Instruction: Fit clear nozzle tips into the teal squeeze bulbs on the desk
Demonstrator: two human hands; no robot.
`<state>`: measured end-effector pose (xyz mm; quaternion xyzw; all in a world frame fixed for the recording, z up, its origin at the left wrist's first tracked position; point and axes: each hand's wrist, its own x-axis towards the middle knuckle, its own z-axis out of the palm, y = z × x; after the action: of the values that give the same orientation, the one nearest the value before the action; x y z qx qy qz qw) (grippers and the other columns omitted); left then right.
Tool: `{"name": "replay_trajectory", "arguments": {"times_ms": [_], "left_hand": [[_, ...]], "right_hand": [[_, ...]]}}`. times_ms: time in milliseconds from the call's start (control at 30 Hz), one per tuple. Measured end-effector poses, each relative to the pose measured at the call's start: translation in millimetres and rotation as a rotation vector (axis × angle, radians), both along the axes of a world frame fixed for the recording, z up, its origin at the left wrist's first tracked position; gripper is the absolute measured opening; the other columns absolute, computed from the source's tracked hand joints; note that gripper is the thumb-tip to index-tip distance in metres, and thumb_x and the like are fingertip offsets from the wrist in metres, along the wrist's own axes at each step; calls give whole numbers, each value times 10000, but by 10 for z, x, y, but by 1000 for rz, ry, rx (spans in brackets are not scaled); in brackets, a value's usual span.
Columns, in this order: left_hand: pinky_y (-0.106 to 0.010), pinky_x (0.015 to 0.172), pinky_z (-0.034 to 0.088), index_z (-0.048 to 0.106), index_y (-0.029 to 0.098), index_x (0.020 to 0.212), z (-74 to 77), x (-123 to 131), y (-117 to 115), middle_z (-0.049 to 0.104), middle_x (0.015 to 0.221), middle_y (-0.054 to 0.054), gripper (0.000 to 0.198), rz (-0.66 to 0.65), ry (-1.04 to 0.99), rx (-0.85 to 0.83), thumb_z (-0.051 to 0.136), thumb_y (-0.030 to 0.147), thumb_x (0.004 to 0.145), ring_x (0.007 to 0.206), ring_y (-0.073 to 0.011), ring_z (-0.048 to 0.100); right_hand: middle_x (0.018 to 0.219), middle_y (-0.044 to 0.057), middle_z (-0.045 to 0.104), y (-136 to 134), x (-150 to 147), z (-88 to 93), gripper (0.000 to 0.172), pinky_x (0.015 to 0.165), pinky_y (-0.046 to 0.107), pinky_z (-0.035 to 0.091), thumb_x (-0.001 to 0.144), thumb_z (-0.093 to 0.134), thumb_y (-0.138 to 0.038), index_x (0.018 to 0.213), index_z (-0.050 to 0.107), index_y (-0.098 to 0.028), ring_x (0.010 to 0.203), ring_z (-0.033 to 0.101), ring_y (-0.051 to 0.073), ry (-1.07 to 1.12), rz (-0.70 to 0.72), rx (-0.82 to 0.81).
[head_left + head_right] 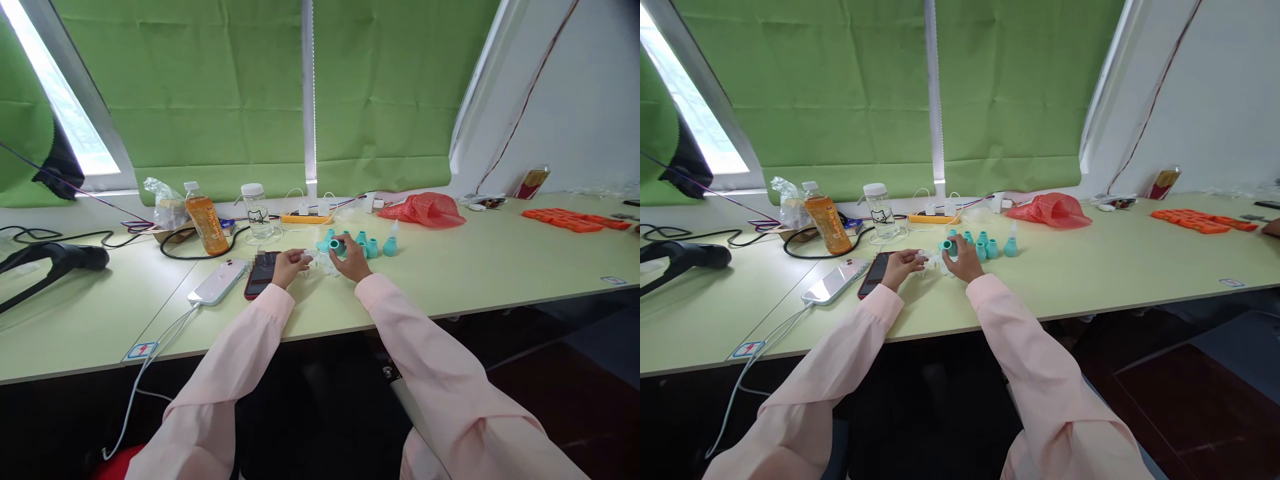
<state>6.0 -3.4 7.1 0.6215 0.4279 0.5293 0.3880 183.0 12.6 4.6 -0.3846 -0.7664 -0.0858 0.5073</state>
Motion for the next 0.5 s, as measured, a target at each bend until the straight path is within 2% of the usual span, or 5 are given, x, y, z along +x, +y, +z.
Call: {"name": "replay_trajectory", "arguments": {"times_ms": [233,367,500], "left_hand": [[-297,605,504,591,87,838,53,-2,-35,603,658,-54,371,-191,-111,-134,670,321,561,616,-124,569],[-286,569,494,605,91,790,60,6,-37,570,609,-29,347,-223,-133,-177,691,308,534,576,-111,547],[-278,530,487,613,86,744,72,17,-44,563,590,-26,323,-241,-134,-207,709,281,506,540,-103,529]], "right_hand": [[775,55,548,32,-20,-57,188,711,353,366,620,512,-197,808,513,-180,806,442,228,-127,2,-13],[687,47,547,47,-43,-93,93,655,323,362,610,502,-157,696,522,-185,747,448,213,-205,-1,-37],[671,61,546,43,-79,-120,98,613,307,347,610,487,-129,687,528,-173,728,455,216,-226,-54,-49]]}}
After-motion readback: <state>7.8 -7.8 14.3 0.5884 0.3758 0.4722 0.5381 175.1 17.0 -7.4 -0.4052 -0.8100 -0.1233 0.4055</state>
